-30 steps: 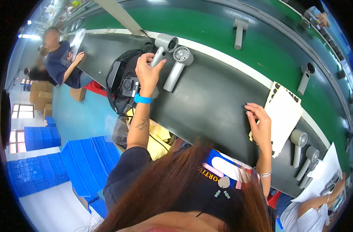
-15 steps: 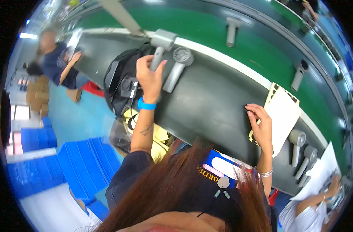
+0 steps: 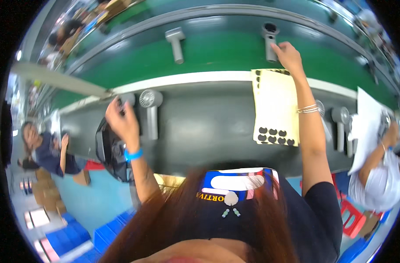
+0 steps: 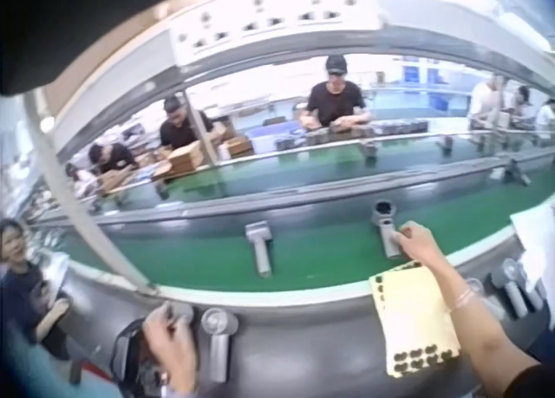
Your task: Applying circular filter components or stickers to the rear housing of hair dryers on an assembly line.
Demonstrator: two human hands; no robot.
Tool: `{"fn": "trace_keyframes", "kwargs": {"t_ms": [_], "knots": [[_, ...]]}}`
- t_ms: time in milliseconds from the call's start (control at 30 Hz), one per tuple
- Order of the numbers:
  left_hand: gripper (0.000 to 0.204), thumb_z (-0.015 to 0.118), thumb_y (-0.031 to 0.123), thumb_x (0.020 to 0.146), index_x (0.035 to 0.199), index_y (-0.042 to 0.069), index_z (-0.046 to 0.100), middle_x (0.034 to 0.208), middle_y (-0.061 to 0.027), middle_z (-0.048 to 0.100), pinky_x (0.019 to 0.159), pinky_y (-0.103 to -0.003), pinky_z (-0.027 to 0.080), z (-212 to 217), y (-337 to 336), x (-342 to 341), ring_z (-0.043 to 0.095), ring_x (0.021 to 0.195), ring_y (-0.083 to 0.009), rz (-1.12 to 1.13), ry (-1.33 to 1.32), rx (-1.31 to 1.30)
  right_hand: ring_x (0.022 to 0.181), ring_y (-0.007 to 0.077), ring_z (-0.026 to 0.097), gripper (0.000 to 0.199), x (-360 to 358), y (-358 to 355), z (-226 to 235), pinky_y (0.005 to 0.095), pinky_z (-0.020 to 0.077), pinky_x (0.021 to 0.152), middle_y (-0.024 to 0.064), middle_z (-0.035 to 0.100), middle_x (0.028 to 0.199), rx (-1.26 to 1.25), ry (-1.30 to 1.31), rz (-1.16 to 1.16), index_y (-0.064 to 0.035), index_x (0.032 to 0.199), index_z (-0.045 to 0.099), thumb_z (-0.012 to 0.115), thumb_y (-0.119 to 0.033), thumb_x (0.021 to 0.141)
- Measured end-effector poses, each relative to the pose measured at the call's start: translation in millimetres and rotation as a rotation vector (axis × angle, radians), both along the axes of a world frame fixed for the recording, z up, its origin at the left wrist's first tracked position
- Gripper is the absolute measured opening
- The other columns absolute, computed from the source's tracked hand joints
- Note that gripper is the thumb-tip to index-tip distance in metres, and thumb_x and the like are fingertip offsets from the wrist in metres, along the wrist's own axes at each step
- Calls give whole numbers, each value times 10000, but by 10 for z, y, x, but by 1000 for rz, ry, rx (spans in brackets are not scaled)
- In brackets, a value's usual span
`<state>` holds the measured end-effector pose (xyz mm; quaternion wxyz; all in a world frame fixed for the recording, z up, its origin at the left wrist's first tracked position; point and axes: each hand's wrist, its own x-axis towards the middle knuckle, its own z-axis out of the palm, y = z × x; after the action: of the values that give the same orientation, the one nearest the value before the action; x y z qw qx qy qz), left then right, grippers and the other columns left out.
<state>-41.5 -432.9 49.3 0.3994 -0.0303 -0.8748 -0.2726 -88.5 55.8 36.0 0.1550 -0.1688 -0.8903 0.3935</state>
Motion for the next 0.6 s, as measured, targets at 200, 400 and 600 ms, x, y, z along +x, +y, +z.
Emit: {"fn": "trace_keyframes", "kwargs": {"t_ms": [200, 400, 600], "knots": [[429, 655, 340, 817, 1048, -18, 610, 969, -173, 651, 750, -371, 504, -122, 655, -1181, 640, 856, -292, -372, -420, 3, 783, 316, 630, 626, -358, 1, -360, 396, 484, 707, 199, 627, 885, 193, -152, -4, 34, 1003, 532, 590, -554, 796], [480, 646, 381, 803, 987, -61, 611, 920, -221, 642, 738, -423, 507, -359, 773, -1866, 634, 765, -354, -257, -765, -73, 439, 67, 355, 409, 313, -438, 290, 170, 297, 348, 39, 467, 728, -1622, -175, 575, 61, 1075, 460, 393, -330, 974], [305, 621, 224, 880, 1018, -46, 597, 959, -93, 608, 740, -285, 534, 40, 860, -1137, 603, 787, -170, -810, -923, 925, 475, 37, 368, 416, 1092, -786, 409, 188, 317, 389, 17, 488, 769, -822, -167, 436, 25, 1097, 485, 484, -360, 937]]}}
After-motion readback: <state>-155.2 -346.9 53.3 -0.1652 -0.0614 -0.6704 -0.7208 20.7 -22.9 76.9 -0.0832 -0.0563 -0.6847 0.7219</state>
